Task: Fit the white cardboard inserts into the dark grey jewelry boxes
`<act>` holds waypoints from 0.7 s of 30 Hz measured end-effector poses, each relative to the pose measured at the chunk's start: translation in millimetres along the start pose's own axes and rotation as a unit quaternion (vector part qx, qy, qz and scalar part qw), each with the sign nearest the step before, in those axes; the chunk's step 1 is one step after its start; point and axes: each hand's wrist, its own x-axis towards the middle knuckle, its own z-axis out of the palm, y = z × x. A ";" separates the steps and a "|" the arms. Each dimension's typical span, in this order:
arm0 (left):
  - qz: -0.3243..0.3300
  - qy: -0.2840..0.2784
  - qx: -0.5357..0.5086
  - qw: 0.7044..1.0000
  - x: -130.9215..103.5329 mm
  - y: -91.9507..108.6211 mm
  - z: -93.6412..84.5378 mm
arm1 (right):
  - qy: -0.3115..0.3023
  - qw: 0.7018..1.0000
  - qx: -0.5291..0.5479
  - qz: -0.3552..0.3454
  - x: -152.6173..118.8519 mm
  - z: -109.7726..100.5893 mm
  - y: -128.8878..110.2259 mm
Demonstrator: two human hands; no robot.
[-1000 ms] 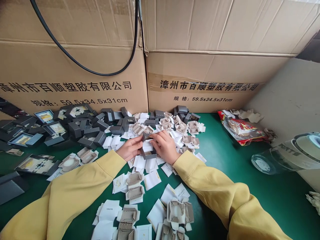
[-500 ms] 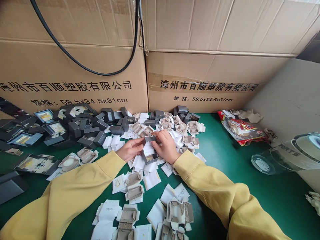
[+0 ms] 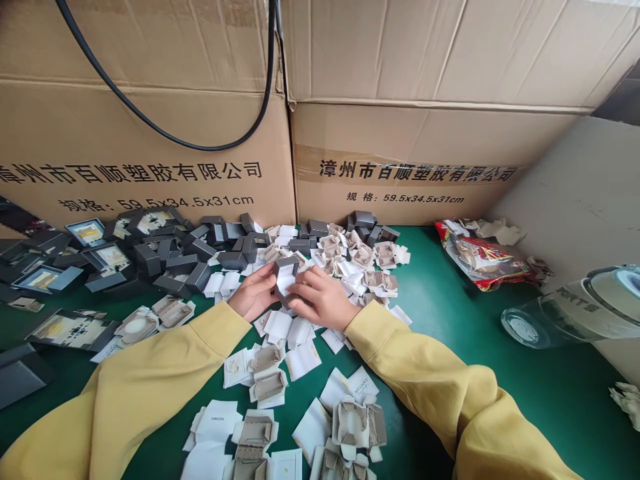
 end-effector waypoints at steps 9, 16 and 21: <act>0.001 0.005 -0.002 1.000 0.3 -2.4 -2.0 | -0.119 0.992 -0.034 -0.009 1.1 5.4 -0.5; 0.003 -0.002 0.017 1.000 -0.8 -2.7 0.2 | -0.134 0.991 -0.002 0.014 0.7 6.0 0.4; 0.004 -0.011 0.024 1.000 -1.7 -4.1 1.2 | -0.147 0.989 0.004 0.013 1.3 4.9 2.0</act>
